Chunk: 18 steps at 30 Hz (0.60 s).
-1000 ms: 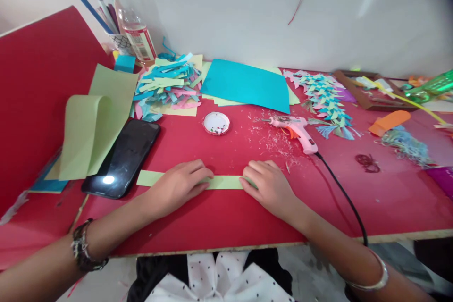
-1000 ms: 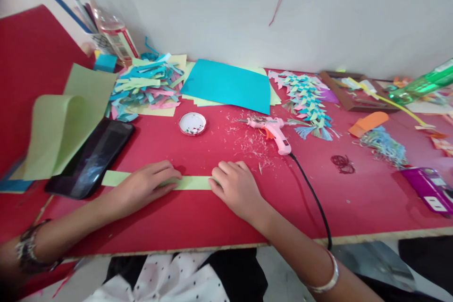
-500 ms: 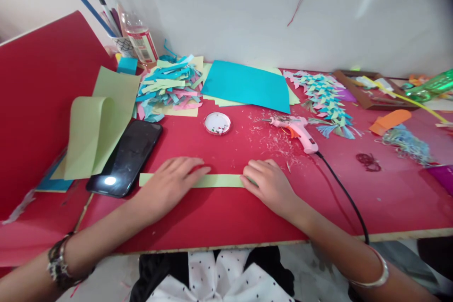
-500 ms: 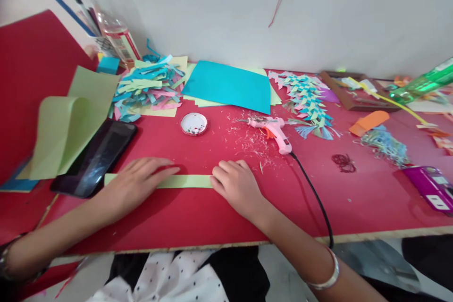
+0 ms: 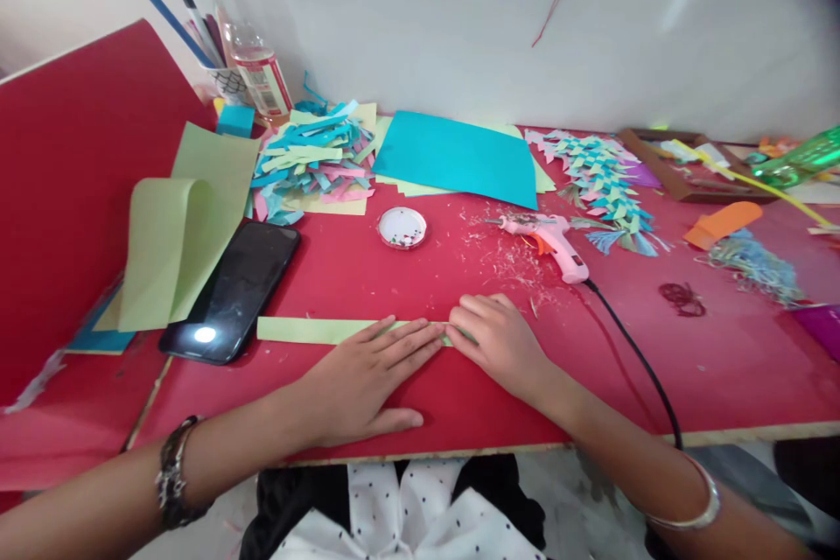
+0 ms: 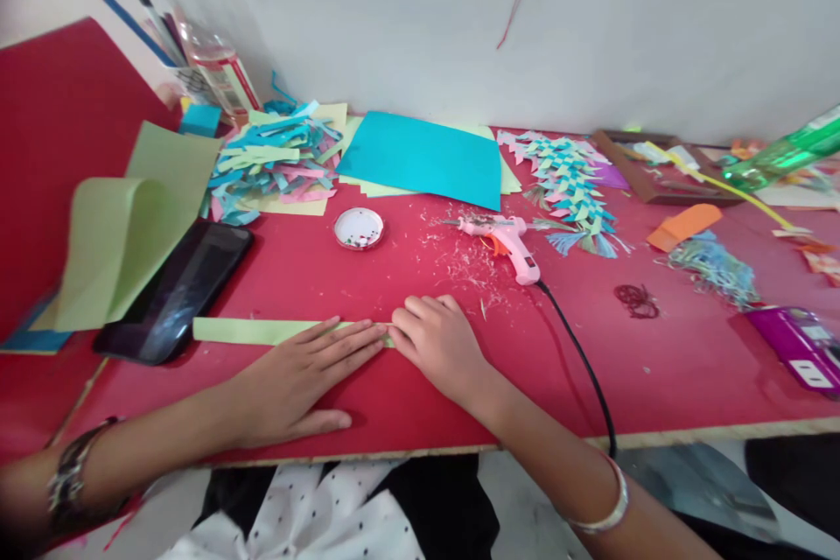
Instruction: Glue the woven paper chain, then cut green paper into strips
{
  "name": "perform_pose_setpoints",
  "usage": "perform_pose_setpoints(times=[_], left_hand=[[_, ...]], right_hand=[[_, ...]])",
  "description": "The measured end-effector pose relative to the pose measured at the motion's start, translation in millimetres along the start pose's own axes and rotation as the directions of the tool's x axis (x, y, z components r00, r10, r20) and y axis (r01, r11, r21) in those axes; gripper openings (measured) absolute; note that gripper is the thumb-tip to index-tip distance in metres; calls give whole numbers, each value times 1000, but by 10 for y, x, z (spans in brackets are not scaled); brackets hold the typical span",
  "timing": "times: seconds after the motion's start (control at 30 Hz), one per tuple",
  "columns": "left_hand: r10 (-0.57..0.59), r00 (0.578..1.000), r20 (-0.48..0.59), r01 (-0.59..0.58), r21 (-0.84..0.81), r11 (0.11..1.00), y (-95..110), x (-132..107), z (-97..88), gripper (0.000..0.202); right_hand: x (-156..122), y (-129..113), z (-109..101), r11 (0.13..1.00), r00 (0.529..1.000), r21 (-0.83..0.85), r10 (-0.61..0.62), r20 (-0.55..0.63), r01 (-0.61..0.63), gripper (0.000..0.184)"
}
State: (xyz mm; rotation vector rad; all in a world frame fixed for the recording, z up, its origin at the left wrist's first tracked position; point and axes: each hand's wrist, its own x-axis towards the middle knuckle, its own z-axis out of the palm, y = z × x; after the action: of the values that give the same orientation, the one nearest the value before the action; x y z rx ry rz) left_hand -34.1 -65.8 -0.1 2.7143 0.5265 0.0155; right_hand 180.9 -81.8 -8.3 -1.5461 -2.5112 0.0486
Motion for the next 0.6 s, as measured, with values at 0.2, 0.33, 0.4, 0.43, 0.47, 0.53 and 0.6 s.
perform_pose_setpoints(times=[0.2,0.33,0.4,0.43,0.47,0.53,0.6], left_hand=[[-66,997,30,64,49,997,-33,-203,-33,67],[-116,993,30,113,101,988,-75,-402,-34,66],[-144,990,13,141,134,981,-93,-505,-18,68],[-156,988,-1,154,150,977,-99,-555,-9,70],[-168,986,-20,169,167,971,-103,-604,1,71],[-192,979,-66,201,198,959,-107,-693,18,73],[-213,970,-113,234,229,945,-111,-770,26,74]], right_hand=[[-7,3,7,1000,1000,5,2,-11,-2,25],[-11,7,5,1000,1000,-1,-1,-10,1,25],[-14,10,8,1000,1000,-2,-5,-14,5,25],[-15,11,10,1000,1000,-3,-7,-16,7,26],[-16,11,11,1000,1000,-3,-8,-17,8,26],[-19,11,12,1000,1000,-5,-9,-22,9,25],[-20,11,13,1000,1000,-6,-12,-28,12,25]])
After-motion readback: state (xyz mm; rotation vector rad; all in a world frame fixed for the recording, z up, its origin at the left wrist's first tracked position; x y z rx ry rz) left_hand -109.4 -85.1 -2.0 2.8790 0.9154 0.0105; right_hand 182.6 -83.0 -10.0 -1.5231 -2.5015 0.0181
